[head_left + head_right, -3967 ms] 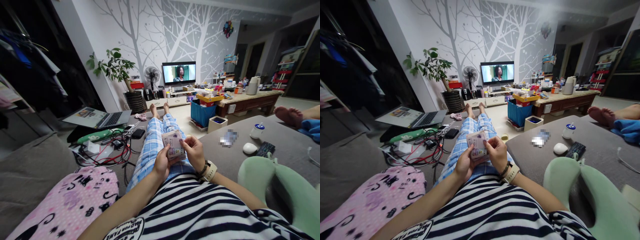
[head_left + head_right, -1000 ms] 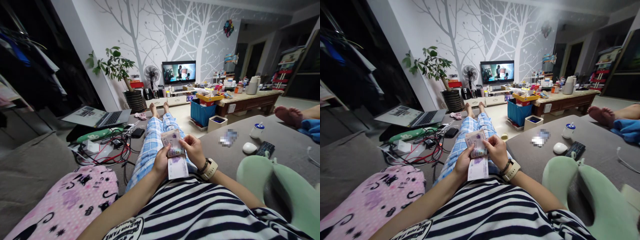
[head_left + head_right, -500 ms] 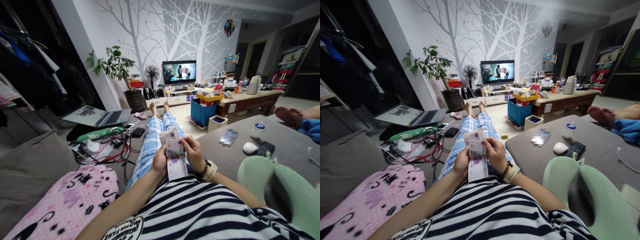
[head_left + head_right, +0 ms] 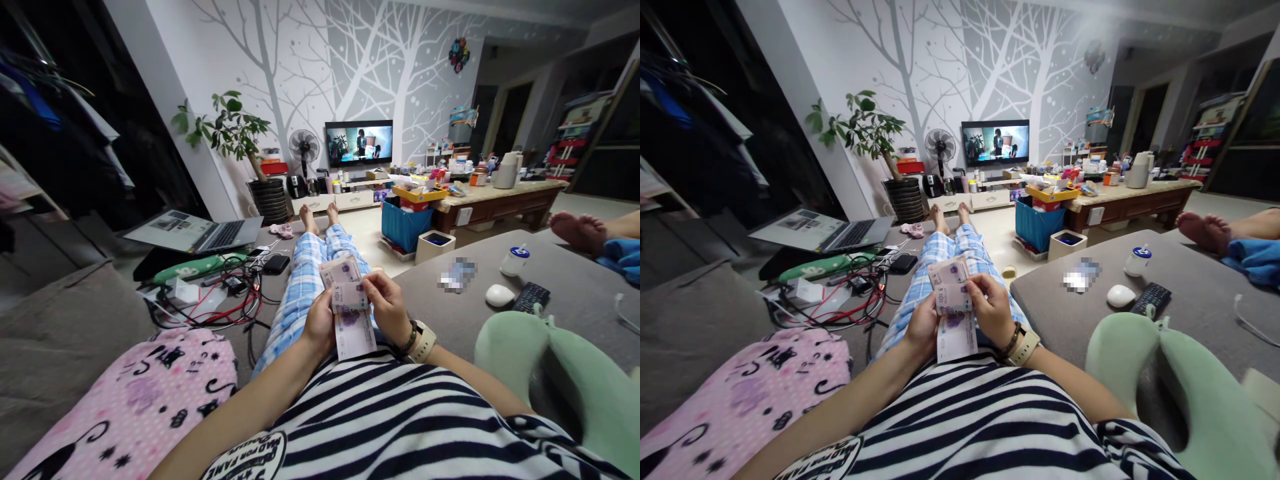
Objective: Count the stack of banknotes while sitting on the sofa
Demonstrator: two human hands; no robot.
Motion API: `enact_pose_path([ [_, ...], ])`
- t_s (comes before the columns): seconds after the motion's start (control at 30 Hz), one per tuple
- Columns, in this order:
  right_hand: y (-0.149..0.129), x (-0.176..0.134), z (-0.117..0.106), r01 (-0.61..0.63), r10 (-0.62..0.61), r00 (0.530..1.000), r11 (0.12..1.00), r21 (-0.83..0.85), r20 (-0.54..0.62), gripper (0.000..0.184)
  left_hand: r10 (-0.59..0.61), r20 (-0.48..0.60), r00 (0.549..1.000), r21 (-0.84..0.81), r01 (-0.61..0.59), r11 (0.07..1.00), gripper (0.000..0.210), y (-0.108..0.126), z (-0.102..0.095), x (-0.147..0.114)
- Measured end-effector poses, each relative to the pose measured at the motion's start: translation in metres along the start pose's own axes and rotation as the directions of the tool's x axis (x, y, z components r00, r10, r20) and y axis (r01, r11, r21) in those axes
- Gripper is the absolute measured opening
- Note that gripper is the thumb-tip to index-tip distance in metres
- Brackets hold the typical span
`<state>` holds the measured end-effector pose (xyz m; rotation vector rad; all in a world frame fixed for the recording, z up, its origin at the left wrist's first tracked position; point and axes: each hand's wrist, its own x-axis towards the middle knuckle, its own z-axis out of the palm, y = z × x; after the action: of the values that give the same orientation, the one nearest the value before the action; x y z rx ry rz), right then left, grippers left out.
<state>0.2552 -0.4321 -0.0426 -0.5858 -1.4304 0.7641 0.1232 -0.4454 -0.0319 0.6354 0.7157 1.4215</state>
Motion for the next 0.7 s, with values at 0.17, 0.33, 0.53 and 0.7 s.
enact_pose_path([
  [0.17,-0.004,0.0,0.001,0.009,-0.009,1.0,1.0,-0.002,0.011,0.025,0.013,-0.007,1.0,0.029,-0.013,0.999,0.022,0.002,0.003,-0.004],
  [0.33,-0.006,-0.002,0.001,0.019,-0.019,1.0,1.0,0.009,0.014,0.026,0.072,0.008,0.997,0.091,-0.072,0.993,0.016,0.004,0.005,-0.009],
  [0.53,-0.004,-0.003,0.001,0.027,-0.027,1.0,1.0,0.012,0.01,0.027,0.095,0.028,0.995,0.113,-0.097,0.989,0.015,0.003,0.006,-0.012],
  [0.7,-0.005,-0.004,0.0,0.022,-0.022,1.0,1.0,-0.016,0.003,0.03,0.072,0.051,0.996,0.084,-0.076,0.994,0.015,0.002,0.002,-0.01],
])
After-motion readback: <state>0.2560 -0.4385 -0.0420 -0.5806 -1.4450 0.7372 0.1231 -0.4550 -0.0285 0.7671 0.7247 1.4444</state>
